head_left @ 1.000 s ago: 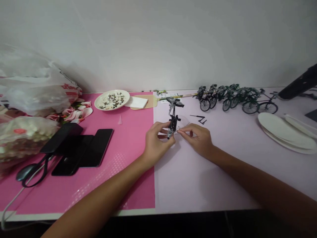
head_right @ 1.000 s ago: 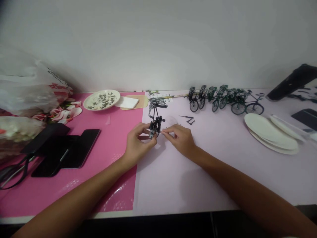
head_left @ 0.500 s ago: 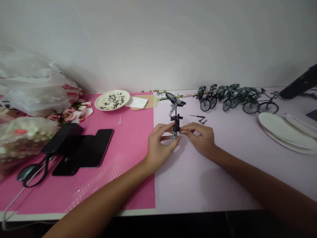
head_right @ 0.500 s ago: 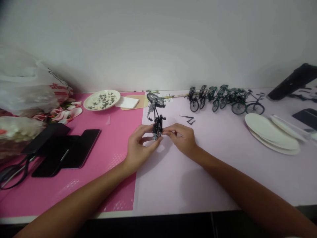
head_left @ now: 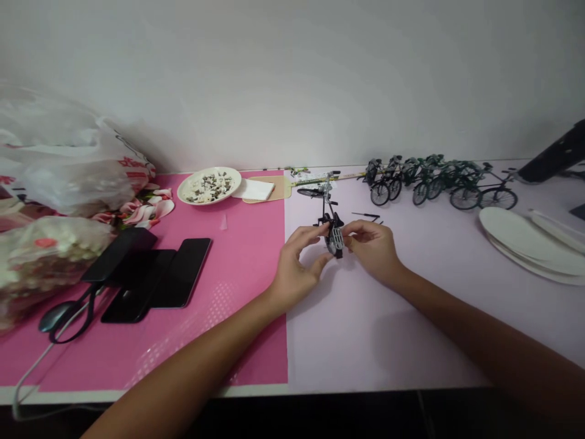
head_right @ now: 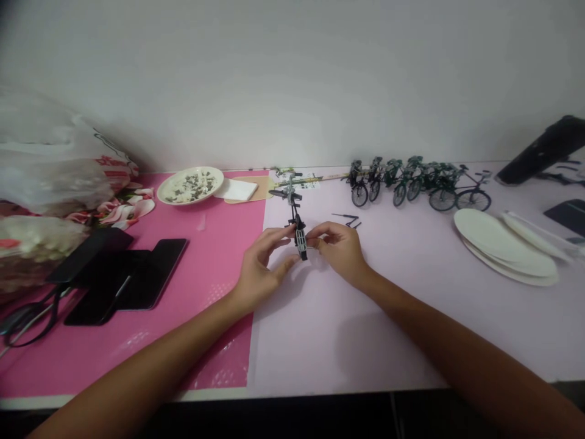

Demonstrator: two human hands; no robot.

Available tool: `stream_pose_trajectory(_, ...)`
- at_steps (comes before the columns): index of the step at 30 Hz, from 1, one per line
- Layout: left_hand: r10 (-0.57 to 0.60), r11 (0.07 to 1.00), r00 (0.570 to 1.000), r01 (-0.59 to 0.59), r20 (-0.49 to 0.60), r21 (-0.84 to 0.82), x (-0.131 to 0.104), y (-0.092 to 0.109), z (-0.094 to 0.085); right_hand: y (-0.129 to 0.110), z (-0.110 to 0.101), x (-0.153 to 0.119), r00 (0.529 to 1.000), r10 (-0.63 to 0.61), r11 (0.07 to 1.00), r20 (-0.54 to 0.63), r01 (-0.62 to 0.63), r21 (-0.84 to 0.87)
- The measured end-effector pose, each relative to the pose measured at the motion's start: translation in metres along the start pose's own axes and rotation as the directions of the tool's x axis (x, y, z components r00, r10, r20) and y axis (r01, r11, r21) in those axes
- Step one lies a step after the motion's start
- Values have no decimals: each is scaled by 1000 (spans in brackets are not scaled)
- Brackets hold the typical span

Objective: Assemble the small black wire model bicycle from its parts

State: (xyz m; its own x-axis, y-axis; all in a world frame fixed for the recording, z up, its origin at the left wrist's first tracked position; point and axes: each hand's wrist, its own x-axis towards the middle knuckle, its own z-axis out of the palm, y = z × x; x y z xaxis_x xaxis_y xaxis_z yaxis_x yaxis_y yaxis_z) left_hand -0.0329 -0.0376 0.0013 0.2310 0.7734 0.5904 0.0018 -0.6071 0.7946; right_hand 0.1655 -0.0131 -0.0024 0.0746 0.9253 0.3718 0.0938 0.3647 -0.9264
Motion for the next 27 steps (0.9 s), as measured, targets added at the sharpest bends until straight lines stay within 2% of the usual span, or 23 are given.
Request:
stream_pose_trajectory(4,-11,999,999,14,-48,48,0,0,0,-1,2,0,999,33,998,29,-34,44)
stream_pose_trajectory(8,-64,998,995,65,-82,3,-1,1,2,-2,3,-1,997,49,998,56,-52,41)
stream_pose_trajectory(27,-178,981,981,170,-83,-97,-2,1,4,9,-4,2,979,148,989,137,-148,-14)
